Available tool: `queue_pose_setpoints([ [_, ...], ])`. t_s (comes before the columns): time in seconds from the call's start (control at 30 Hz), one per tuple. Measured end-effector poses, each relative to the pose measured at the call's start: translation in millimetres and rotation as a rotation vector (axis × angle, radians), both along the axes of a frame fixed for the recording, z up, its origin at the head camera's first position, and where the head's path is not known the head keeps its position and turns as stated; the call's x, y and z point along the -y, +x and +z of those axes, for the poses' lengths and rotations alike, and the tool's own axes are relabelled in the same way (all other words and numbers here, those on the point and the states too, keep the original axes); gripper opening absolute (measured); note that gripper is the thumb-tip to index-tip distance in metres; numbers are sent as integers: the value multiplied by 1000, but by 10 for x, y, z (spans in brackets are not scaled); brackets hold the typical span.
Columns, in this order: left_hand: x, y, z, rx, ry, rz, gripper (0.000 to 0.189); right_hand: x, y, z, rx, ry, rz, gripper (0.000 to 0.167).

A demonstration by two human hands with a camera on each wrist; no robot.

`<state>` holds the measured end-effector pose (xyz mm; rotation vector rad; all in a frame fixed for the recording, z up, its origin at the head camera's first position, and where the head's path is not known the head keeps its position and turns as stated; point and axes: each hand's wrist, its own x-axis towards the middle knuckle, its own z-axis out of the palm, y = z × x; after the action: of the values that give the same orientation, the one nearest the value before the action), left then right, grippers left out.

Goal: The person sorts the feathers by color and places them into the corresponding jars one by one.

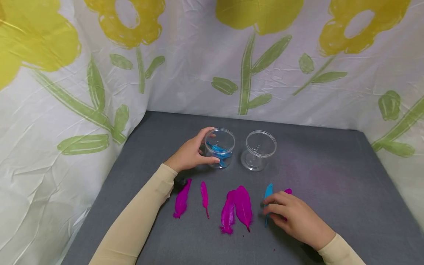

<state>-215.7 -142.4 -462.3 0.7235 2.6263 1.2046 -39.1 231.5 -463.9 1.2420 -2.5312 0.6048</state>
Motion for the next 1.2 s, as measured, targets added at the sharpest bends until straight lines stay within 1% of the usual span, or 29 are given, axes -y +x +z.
queue_pose_setpoints([
  [0.1, 3, 1, 7, 0, 3, 4, 105, -2, 21, -22, -31, 16, 4, 43],
  [0.23, -3, 4, 9, 4, 3, -4, 105, 22, 45, -46, -52, 30, 20, 45],
  [0.43, -4, 1, 2, 3, -1, -8, 106, 45, 79, -82, -72, 93, -1, 41],
  [0.73, 2, 2, 10, 8, -3, -3, 107, 72, 58, -122, -147, 148, 18, 35],
  [1.2, -5, -3, 6, 9, 3, 2, 106, 107, 42, -120, -178, 195, 12, 32],
])
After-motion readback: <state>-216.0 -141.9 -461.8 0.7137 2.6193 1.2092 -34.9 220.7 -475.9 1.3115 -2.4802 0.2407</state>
